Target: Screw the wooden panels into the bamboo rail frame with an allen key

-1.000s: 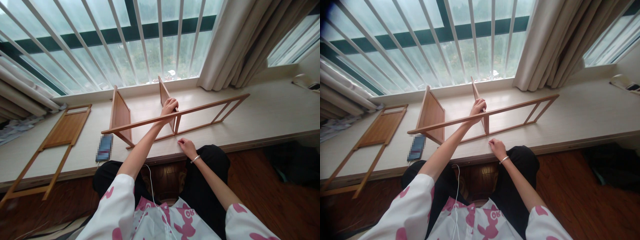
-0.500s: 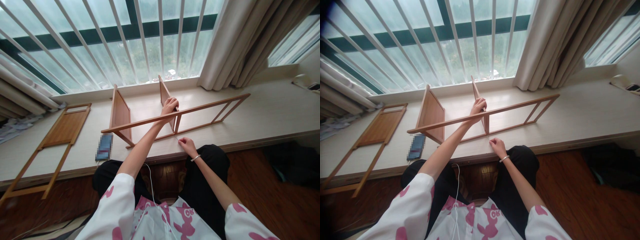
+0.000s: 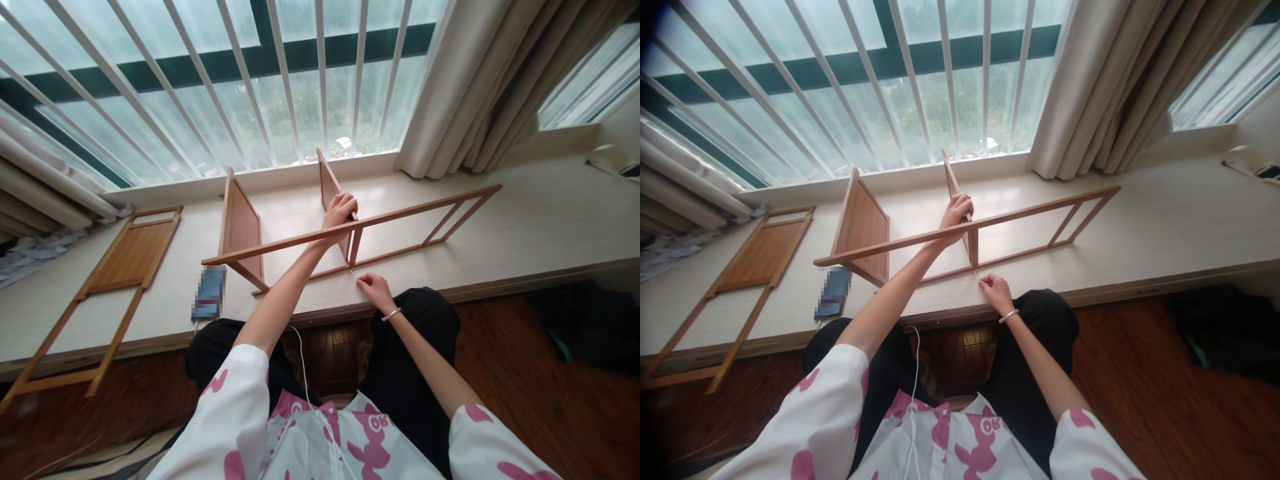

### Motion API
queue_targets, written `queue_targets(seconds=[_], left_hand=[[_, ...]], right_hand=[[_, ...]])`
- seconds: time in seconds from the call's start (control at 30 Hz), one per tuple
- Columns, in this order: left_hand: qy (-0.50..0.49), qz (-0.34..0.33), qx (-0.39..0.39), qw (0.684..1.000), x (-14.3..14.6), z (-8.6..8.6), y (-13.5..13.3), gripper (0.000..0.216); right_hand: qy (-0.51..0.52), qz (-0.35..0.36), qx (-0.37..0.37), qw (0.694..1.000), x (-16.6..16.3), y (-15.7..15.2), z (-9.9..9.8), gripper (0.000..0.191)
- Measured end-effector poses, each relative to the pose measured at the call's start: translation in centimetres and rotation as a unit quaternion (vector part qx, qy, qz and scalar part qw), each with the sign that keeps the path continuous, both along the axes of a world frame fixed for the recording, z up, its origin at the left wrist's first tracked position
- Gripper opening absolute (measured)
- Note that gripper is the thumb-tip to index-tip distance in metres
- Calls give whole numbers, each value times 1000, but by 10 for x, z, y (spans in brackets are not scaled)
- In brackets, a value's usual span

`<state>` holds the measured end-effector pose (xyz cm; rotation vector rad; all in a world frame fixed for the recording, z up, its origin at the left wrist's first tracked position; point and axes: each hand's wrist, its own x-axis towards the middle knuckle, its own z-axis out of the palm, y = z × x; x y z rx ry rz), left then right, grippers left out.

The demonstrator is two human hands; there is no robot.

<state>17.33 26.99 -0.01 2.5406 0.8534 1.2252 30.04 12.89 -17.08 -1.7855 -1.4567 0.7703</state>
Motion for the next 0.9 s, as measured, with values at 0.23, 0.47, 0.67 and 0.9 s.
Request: queue_targets(seconds=[0.23,0.47,0.67,0.9], left_hand=[[6,-1,5,1000,-1,0,1,18],[4,0,2,1000,1,-2,1,18],[5,2,2,1000,-1,-1,1,20],[1,5,1,1000,0,-1,1,18]], right_hand=[[-8,-2,-6,1000,-1,0,2,17],[4,2,-4,1000,-2,-1,6,17],[-2,-1,2,1000,-3,0,4,17],[4,-2,-2,1000,-3,1,4,18]])
